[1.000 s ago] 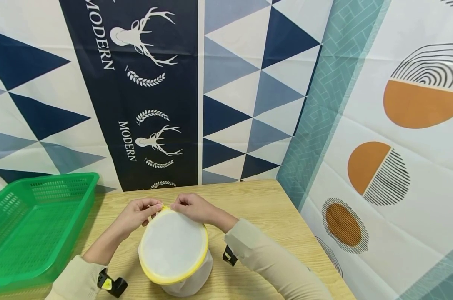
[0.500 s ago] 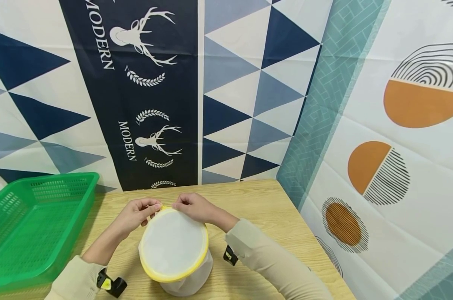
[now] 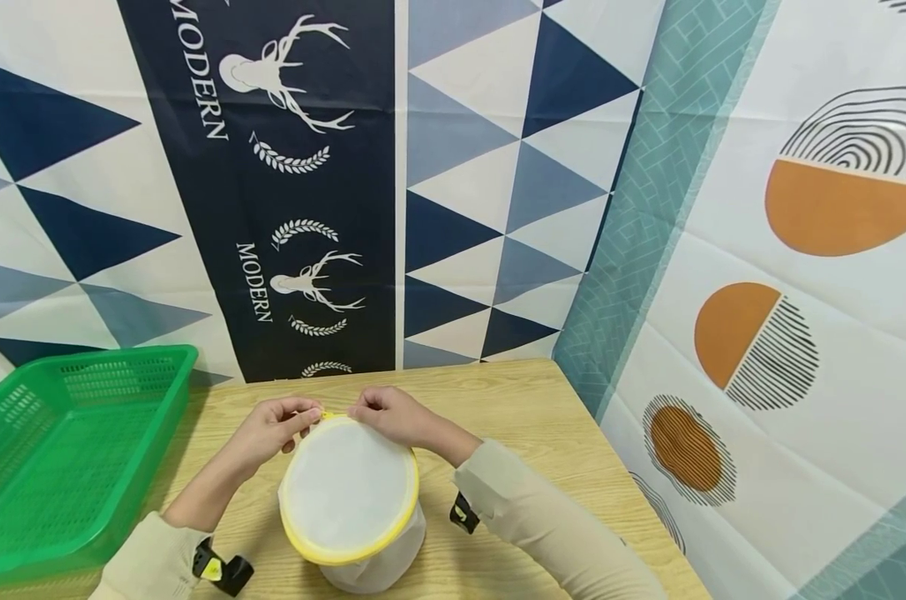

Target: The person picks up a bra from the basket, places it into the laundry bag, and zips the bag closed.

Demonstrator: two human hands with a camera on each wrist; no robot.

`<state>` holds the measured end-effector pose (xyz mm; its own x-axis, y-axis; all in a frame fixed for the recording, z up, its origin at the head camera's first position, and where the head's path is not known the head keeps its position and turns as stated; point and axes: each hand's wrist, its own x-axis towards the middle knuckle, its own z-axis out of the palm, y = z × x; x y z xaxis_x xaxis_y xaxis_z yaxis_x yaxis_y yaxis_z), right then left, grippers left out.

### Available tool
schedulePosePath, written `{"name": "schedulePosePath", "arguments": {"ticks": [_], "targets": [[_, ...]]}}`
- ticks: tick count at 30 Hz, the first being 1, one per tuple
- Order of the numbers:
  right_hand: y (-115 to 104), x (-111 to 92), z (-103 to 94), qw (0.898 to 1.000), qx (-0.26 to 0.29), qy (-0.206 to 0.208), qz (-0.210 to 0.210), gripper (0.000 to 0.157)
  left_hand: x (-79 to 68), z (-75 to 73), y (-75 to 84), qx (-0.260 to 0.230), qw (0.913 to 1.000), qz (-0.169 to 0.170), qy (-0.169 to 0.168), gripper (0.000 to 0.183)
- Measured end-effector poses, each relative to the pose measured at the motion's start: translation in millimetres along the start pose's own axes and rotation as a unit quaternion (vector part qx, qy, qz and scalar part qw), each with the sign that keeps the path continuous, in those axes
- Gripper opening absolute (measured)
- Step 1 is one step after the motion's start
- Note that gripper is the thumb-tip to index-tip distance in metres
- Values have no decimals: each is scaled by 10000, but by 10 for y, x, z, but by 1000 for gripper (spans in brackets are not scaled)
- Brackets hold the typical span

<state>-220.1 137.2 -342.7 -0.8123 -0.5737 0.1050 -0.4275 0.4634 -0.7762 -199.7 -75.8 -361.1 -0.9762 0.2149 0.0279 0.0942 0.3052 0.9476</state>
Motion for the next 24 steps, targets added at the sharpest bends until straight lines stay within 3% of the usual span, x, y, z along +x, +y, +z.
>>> {"name": "schedulePosePath", "arguments": {"ticks": [17,24], "targets": [[-4,-77,-20,9998,-27,126,164,21,-16,6,-1,14,10000,13,72,31],[6,-85,3,9989,74,376,257,25,10,-2,-23,-45,9998,-185,45,36]]}}
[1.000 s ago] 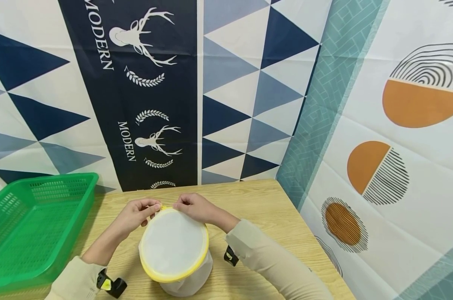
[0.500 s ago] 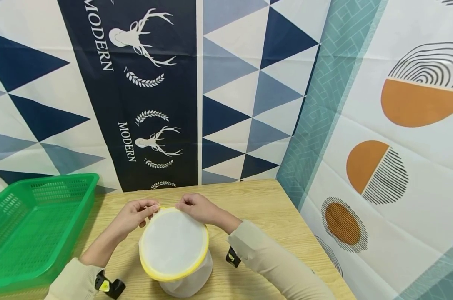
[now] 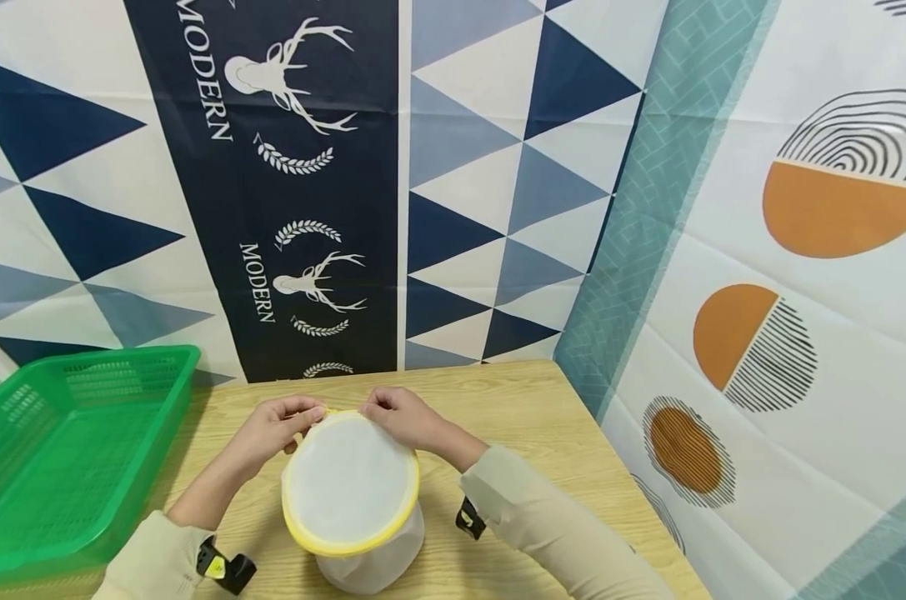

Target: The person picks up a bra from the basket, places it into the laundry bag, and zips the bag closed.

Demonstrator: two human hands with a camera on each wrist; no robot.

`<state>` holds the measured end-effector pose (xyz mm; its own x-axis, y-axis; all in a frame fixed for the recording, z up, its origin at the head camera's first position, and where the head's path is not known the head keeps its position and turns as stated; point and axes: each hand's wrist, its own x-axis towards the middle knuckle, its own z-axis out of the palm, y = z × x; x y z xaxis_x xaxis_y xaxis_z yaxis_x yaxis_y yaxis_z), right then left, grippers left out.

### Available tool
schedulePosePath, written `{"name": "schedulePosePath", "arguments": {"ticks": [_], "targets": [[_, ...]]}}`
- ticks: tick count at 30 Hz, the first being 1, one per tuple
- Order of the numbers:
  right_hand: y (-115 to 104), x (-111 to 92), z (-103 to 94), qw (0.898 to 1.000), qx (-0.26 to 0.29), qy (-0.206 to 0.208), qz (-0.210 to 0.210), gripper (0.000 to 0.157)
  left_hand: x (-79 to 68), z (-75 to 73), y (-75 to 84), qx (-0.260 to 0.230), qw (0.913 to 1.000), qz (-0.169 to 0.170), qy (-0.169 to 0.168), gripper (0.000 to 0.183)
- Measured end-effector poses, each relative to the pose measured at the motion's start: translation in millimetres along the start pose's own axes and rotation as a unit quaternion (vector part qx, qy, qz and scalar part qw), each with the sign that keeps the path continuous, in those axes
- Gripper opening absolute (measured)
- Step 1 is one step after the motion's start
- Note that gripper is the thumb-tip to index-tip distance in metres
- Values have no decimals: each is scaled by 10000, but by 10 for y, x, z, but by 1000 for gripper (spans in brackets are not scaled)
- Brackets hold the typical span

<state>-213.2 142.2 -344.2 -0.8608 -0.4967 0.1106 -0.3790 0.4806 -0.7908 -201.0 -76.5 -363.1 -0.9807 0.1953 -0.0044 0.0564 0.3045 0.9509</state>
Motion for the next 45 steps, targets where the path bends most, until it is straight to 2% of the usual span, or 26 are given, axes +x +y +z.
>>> {"name": "schedulePosePath", "arguments": {"ticks": [5,9,11,14,17,20,22,26,33,40,45], "targets": [[48,-17,-15,9997,133,188,116,24,-43,-46,8,-93,9996,-144,-237,42],[138,3,-17,9993,190,289,167,26,-111,-119,3,-70,9982,-404,-445,50],[138,2,-14,9990,215,334,202,27,-153,-166,-28,53,9959,-564,-705,54],[131,3,-14,9982,256,460,271,27,-218,-239,-84,297,9886,-665,-1316,57],[123,5,-21,9969,276,641,349,26,-255,-291,-118,487,9796,-503,-1883,55],[115,13,-32,9954,326,744,504,25,-264,-323,-110,579,9753,-190,-2121,52],[107,21,-42,9946,396,749,599,25,-263,-334,-79,619,9757,-23,-2100,50],[80,40,-67,9932,554,701,745,27,-254,-343,7,692,9807,98,-1823,47],[7,66,-113,9891,702,696,1089,29,-228,-340,87,816,9863,164,-1423,46],[9,134,-118,9869,621,977,1122,27,-169,-336,88,764,9944,62,-733,48],[38,155,-101,9856,522,1089,1183,28,-147,-350,34,598,9949,135,-802,48]]}}
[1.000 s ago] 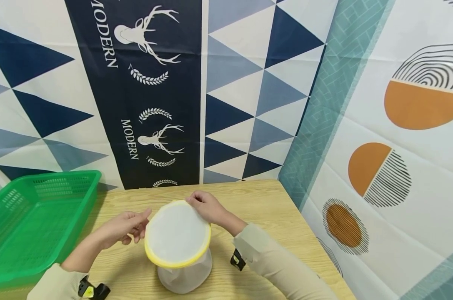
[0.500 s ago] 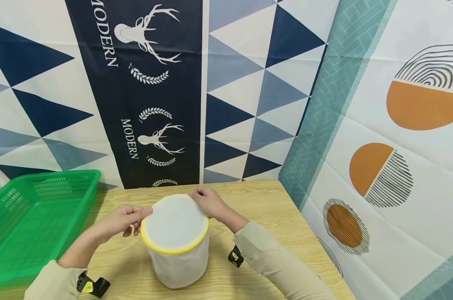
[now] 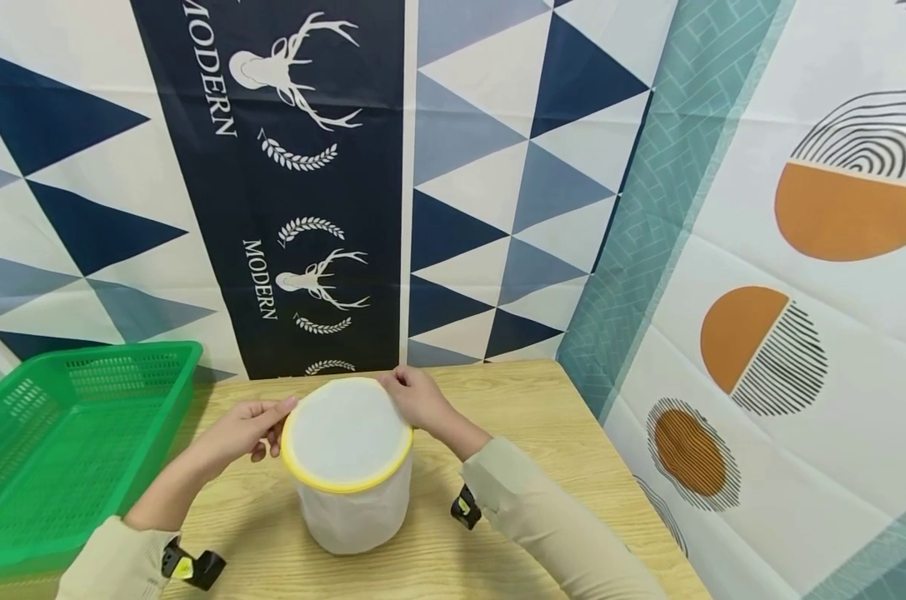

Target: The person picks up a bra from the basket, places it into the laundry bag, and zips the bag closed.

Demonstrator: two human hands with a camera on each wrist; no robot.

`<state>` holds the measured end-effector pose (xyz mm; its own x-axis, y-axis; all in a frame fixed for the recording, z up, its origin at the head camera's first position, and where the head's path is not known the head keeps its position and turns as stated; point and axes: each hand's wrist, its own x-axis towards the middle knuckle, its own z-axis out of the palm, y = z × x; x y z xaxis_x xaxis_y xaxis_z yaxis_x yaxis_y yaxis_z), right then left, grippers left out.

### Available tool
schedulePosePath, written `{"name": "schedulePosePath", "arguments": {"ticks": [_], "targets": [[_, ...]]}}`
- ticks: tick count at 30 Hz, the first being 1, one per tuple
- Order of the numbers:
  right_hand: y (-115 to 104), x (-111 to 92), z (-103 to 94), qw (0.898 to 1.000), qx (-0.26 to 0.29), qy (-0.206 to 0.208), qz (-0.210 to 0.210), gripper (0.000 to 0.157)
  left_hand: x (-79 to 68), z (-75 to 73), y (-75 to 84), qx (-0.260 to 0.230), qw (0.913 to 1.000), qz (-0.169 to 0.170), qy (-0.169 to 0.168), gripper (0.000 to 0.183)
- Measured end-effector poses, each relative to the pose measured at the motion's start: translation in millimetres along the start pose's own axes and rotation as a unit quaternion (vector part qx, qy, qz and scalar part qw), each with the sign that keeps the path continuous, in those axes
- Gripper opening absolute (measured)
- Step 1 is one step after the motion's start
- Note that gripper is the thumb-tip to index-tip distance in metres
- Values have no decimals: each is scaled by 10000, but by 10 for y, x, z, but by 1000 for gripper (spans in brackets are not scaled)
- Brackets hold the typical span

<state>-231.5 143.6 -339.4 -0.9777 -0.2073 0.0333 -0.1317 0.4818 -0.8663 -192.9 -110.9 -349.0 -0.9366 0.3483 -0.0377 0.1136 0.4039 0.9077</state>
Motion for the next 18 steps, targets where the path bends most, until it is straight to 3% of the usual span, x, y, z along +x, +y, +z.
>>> {"name": "schedulePosePath", "arguments": {"ticks": [4,18], "targets": [[14,11,18,10000,-6,28,-34,28,2,-16,-51,-31,9999,105,-123,48],[48,24,24,9989,287,-43,364,30,26,-5,-119,-289,9994,-104,-132,47]]}}
